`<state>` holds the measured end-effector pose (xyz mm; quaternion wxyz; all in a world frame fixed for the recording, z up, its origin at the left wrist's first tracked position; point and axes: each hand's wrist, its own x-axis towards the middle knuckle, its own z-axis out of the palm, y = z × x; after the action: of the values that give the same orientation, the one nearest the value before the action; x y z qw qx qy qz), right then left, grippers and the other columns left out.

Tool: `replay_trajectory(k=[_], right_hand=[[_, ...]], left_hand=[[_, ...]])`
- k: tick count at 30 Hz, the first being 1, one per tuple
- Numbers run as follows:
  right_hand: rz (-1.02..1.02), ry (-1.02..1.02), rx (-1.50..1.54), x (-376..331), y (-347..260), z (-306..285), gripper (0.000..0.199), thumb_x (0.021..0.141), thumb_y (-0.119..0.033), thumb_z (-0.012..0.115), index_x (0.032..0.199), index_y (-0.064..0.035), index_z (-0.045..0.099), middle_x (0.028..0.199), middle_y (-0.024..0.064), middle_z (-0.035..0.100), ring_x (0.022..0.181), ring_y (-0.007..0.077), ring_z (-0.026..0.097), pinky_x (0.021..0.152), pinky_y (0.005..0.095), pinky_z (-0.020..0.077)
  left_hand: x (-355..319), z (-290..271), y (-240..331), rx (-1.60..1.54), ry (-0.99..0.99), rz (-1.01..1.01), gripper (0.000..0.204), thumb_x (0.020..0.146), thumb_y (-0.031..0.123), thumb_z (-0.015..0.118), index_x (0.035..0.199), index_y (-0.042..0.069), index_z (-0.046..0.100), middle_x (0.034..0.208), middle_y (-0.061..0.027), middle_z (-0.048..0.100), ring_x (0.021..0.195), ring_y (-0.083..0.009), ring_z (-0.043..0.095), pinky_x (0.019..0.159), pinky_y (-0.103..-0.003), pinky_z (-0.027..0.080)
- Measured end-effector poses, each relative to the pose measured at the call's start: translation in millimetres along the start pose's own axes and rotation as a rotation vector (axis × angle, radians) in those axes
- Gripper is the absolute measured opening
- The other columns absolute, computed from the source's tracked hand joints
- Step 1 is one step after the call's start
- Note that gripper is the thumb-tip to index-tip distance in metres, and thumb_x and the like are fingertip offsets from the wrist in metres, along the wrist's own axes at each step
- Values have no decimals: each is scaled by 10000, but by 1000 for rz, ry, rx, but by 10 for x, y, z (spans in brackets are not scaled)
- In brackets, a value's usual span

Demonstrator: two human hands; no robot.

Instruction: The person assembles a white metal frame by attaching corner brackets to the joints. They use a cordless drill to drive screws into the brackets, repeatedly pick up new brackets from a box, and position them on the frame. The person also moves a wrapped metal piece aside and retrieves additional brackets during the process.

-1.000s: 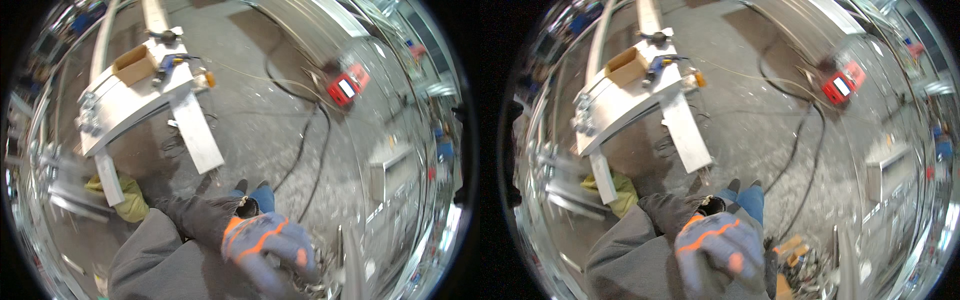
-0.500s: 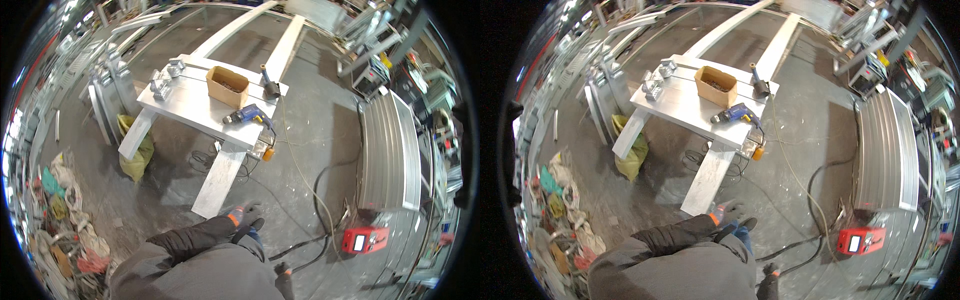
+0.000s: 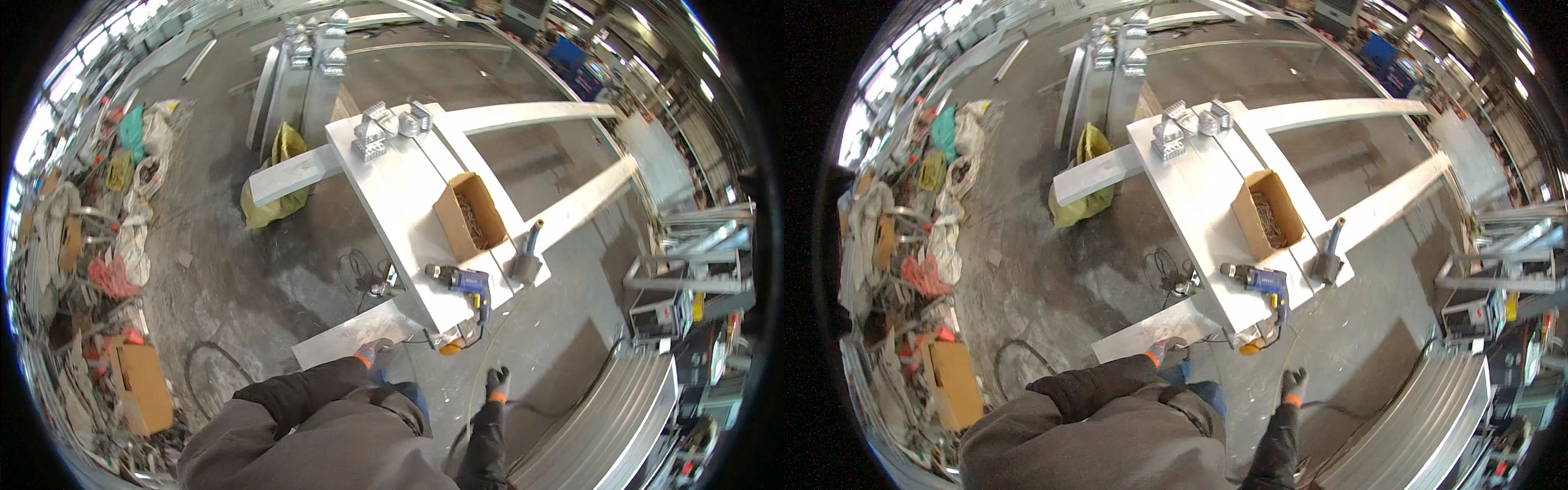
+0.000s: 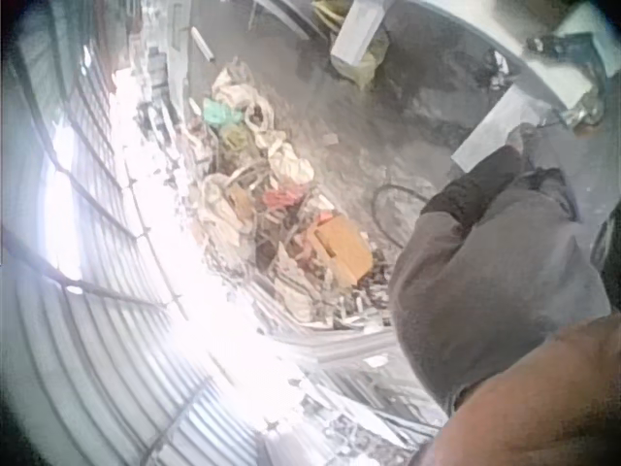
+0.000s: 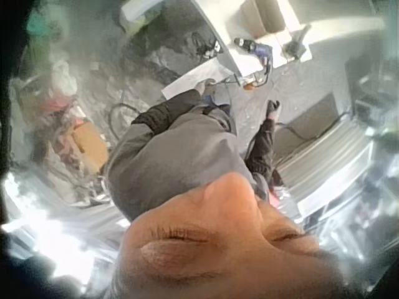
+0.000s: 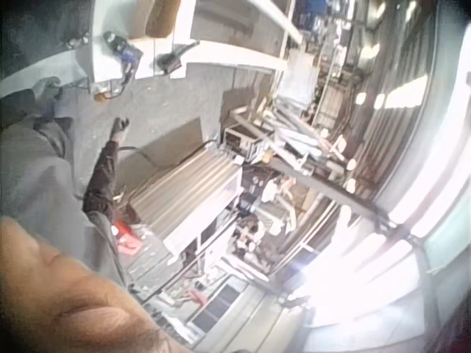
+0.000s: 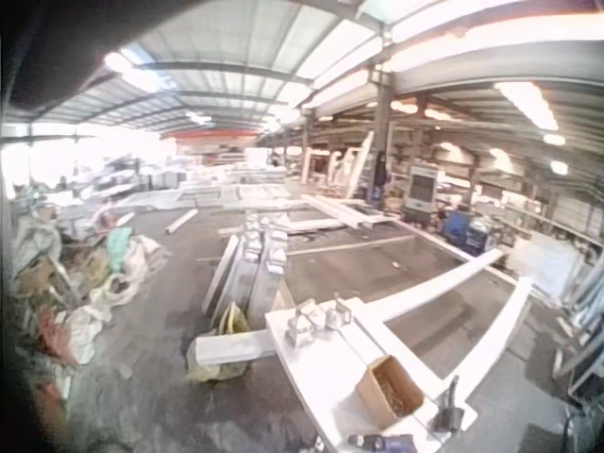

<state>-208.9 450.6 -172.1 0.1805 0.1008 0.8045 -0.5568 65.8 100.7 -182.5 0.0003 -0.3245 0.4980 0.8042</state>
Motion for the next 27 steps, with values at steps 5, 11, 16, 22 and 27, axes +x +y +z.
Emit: replay_trajectory(k=[5, 11, 16, 22, 27], right_hand=[[-437, -142, -162, 450, -1869, 1456, 774, 835, -122, 792, 1483, -2, 386, 1450, 189, 496, 1160, 274, 591, 936, 354, 514], [-316, -222, -387, 1825, -3072, 2341, 721, 880, -385, 720, 1448, -38, 441, 1088, 236, 702, 922, 279, 714, 766, 375, 575], [-484, -278, -601, 2369, -3283, 2472, 306, 932, -189, 614, 1140, 22, 690, 836, 175, 726, 734, 295, 727, 615, 410, 592], [-410, -361, -310, 2710, -3254, 1939, 315, 967, -153, 610, 1237, 7, 645, 1053, 118, 719, 887, 175, 655, 771, 329, 535], [-481, -286, -458, 2876, -3081, 1895, 330, 948, -123, 622, 1249, 13, 639, 1071, 178, 727, 965, 234, 691, 836, 351, 534]], left_hand=[[1, -7, 316, 392, 234, -72, 499, 936, 315, 673, 1345, 69, 529, 1038, -141, 657, 842, -198, 645, 726, -363, 543], [120, 4, 503, -9, 481, -234, 562, 930, 304, 669, 1396, 58, 472, 1025, -122, 662, 799, -210, 647, 649, -344, 533], [456, 52, 398, -74, 716, -80, 459, 866, 207, 729, 1262, 50, 559, 807, -71, 654, 668, -140, 602, 581, -308, 483], [1777, -953, 755, 16, 797, 414, 377, 1025, 279, 551, 1307, 28, 538, 1123, -109, 634, 1047, -203, 596, 898, -322, 484], [2861, -1765, 2657, 656, 1124, 415, 761, 896, 392, 703, 1478, 48, 355, 1410, -159, 478, 1299, -263, 454, 1081, -351, 369]])
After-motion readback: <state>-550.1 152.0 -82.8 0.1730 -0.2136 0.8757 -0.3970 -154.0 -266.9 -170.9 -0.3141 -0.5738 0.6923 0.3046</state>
